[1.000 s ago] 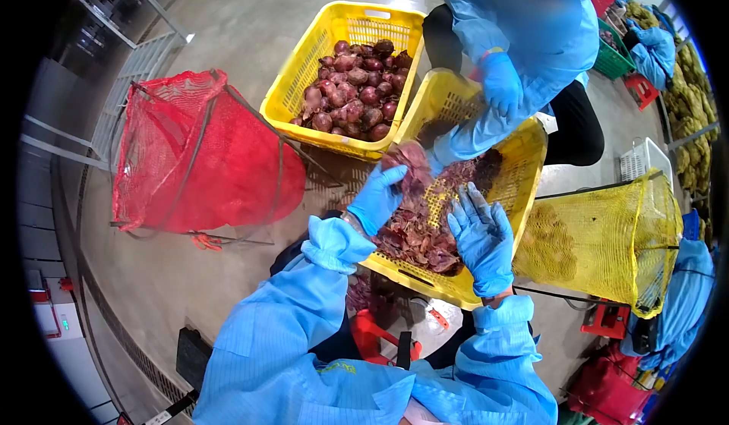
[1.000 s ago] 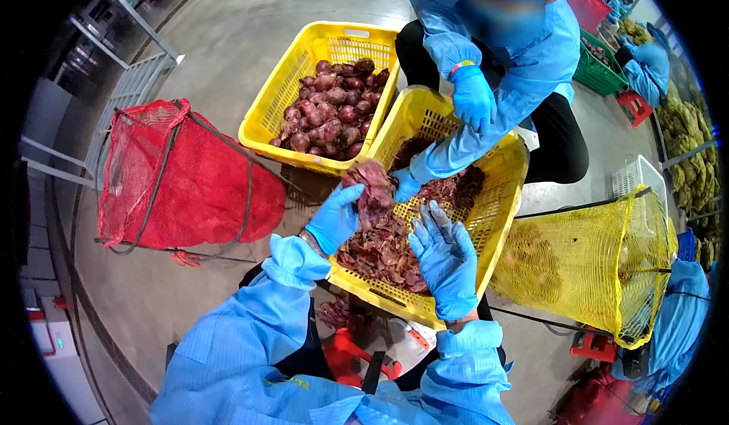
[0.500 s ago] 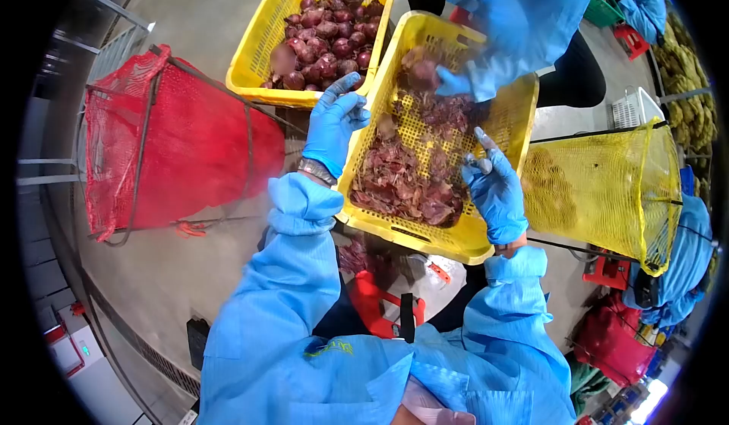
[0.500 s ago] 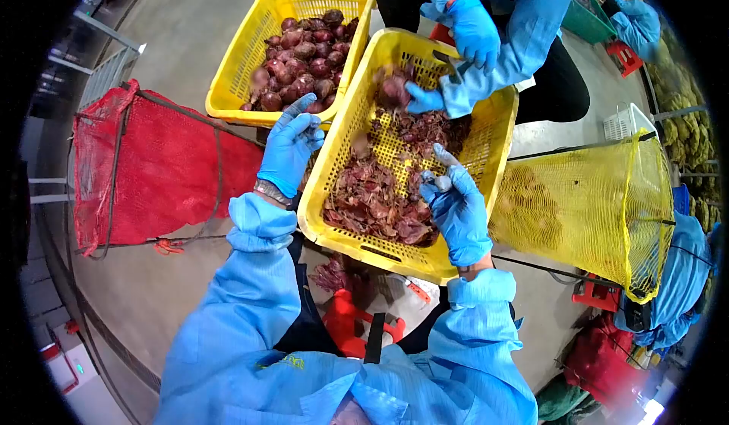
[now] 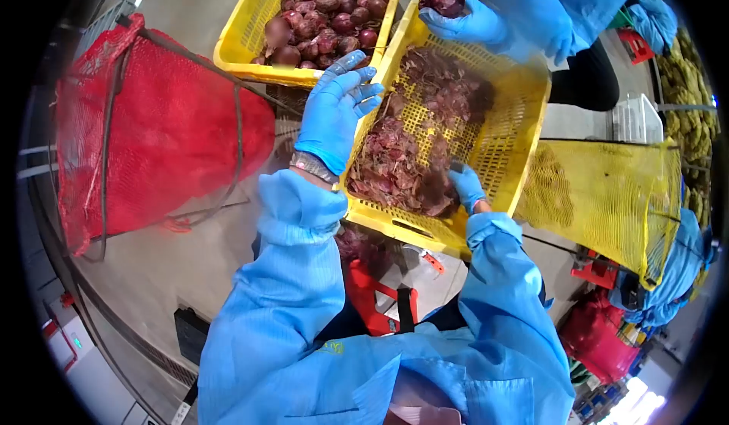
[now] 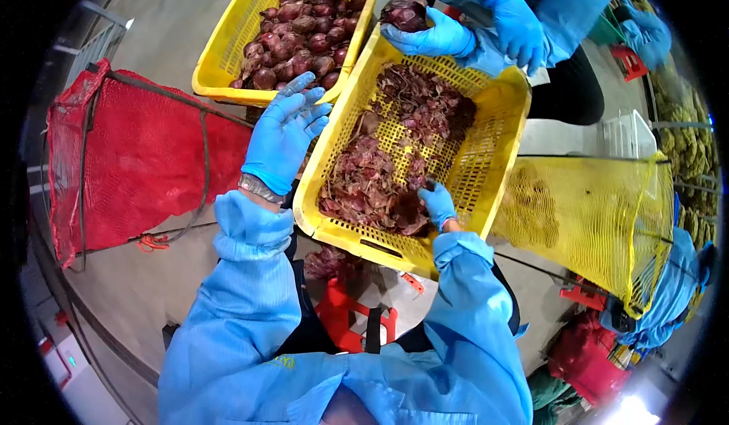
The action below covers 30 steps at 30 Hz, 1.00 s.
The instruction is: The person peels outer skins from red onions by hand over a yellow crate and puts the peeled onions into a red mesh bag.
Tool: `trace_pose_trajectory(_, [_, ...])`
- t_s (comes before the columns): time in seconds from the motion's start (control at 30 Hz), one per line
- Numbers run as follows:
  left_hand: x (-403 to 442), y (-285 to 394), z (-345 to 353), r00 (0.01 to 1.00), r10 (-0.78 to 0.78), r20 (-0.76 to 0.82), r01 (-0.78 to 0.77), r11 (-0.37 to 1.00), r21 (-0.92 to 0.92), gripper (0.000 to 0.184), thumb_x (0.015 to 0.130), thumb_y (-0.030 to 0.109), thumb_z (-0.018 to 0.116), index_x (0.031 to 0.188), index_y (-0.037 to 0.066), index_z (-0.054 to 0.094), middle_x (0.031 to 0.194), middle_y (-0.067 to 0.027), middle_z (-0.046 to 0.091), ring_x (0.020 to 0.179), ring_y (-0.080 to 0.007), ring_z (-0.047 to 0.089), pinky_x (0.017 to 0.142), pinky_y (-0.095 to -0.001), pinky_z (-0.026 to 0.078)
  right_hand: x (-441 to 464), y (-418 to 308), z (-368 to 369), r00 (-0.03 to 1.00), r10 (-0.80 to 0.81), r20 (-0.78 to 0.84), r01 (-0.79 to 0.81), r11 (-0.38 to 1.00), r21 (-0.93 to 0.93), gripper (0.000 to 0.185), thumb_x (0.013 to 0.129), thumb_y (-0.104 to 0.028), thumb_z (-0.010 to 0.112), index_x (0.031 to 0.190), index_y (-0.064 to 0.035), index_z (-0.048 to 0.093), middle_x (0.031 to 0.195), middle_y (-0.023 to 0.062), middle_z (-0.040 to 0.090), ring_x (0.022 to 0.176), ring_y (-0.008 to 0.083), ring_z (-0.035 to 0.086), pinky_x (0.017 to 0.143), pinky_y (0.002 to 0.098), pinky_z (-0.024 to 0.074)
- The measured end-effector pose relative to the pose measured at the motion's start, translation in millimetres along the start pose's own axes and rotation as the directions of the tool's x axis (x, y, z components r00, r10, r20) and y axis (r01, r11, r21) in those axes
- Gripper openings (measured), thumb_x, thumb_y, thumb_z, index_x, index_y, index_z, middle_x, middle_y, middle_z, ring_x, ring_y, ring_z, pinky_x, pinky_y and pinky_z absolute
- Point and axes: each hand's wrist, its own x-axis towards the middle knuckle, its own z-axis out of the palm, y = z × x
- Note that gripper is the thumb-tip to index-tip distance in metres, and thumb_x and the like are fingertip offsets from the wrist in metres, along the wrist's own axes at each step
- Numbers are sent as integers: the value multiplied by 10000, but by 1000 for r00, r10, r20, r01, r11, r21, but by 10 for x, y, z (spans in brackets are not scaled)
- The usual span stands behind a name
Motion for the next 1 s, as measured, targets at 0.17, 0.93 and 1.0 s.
trace_pose_trajectory(0.17, [-30, 43, -18, 998, -16, -53, 14, 999, -51, 387, 912, 131, 548, 1291, 55, 530, 1074, -96, 643, 960, -216, 609, 870, -342, 507, 933, 1261, 46, 997, -33, -67, 1, 902, -432, 522, 786, -264, 649, 1215, 27, 588, 1136, 241, 649, 1056, 364, 625, 868, 407, 496])
trace_pose_trajectory(0.93, [-107, -306, 122, 986, -161, 48, 160, 987, 14, 407, 920, 163, 544, 1303, 30, 510, 1063, -75, 646, 911, -179, 644, 819, -304, 509, 1215, 841, 485, 929, 272, 251, -60, 780, -623, 802, 686, -516, 786, 1179, 81, 581, 1150, 261, 626, 1083, 367, 599, 917, 415, 469])
trace_pose_trajectory(1.0, [-115, -309, 170, 975, -216, 59, 210, 973, 99, 407, 923, 166, 541, 1302, 23, 509, 1061, -77, 647, 900, -174, 645, 813, -300, 513, 1042, 502, 570, 917, 276, 290, 13, 703, -711, 700, 717, -456, 746, 1201, 29, 603, 1137, 212, 644, 1053, 329, 610, 892, 415, 463])
